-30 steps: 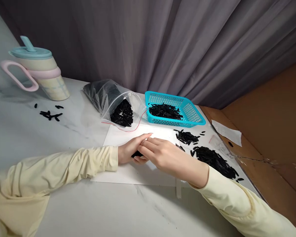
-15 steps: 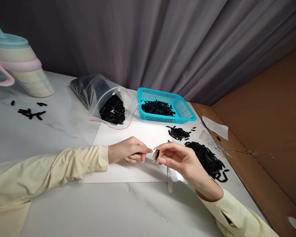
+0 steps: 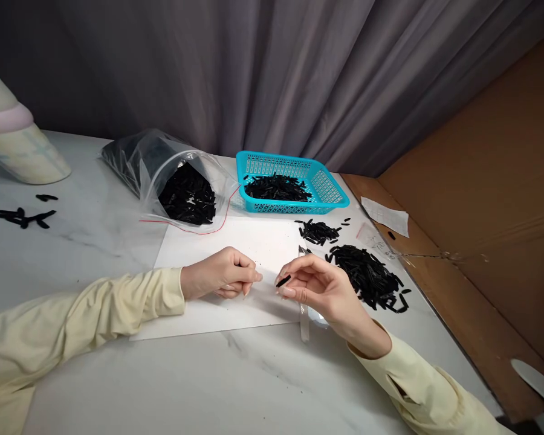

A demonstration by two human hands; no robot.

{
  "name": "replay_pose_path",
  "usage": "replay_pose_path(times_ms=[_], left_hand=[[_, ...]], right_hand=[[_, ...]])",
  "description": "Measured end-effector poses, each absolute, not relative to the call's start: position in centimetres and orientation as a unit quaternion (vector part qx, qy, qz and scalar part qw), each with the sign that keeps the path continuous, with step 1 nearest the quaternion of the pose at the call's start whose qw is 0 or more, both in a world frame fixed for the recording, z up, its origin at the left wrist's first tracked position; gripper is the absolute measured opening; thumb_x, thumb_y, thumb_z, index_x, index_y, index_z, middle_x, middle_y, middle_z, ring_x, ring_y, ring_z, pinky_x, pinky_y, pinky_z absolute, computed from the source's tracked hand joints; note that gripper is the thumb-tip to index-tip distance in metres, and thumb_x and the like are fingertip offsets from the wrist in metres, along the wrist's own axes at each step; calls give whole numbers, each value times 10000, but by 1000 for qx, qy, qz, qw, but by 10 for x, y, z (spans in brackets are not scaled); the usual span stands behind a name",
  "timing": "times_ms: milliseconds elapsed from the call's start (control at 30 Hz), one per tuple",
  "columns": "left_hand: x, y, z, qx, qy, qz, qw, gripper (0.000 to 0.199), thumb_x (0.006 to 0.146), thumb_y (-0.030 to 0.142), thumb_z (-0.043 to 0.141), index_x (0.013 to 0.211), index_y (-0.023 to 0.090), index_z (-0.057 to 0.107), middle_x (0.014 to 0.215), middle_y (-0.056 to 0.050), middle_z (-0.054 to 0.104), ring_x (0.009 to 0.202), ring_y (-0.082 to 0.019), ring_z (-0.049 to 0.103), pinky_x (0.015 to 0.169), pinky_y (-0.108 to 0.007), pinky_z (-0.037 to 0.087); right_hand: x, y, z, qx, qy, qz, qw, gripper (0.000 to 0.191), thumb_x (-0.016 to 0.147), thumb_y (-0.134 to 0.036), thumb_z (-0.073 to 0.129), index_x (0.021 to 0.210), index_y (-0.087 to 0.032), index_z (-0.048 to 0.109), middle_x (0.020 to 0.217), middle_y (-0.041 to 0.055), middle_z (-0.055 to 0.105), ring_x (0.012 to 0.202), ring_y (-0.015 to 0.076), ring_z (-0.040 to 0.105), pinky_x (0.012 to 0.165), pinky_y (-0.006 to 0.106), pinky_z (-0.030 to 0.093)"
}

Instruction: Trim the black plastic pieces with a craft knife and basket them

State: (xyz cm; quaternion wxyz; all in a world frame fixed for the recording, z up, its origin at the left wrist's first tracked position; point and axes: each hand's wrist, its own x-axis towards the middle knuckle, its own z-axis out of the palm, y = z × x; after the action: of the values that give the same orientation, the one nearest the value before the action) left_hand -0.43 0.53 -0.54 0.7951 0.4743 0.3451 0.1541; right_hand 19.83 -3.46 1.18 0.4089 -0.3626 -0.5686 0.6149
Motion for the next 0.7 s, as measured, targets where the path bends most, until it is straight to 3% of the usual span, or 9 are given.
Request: replay_pose_path(times_ms=[133, 300, 467, 700], left_hand=[[-5, 3, -4, 509, 326, 149, 783, 342, 697, 324, 677, 479, 117, 514, 313, 103, 263, 286, -7, 179, 312, -155, 123], [-5, 1, -5, 553, 285, 145, 769, 357, 850, 404, 489, 718, 101, 624, 346, 95, 320, 301, -27, 189, 322, -169, 174], [-3, 0, -2, 554, 302, 150, 761, 360, 833, 416, 518, 597, 145, 498, 349, 93, 327, 312, -29, 199, 328, -172, 180], [-4, -4, 1, 557, 285, 134, 769, 405, 802, 372, 580, 505, 151, 416, 379, 85, 309, 328, -21, 207, 335, -185, 163]], right_hand=[[194, -37, 10, -355, -567, 613, 420, 190, 702, -86, 705, 843, -184, 623, 817, 11, 652, 696, 86, 625, 663, 200, 547], [193, -38, 5, -359, -564, 606, 431, 159, 698, -78, 707, 794, -186, 641, 807, -1, 675, 746, 99, 652, 718, 215, 551], [192, -37, 2, -351, -567, 601, 441, 135, 706, -75, 701, 752, -184, 636, 843, 11, 698, 851, 134, 658, 783, 267, 545], [192, -36, -3, -368, -569, 587, 443, 145, 698, -89, 706, 644, -178, 605, 835, 15, 691, 784, 124, 644, 731, 265, 530]])
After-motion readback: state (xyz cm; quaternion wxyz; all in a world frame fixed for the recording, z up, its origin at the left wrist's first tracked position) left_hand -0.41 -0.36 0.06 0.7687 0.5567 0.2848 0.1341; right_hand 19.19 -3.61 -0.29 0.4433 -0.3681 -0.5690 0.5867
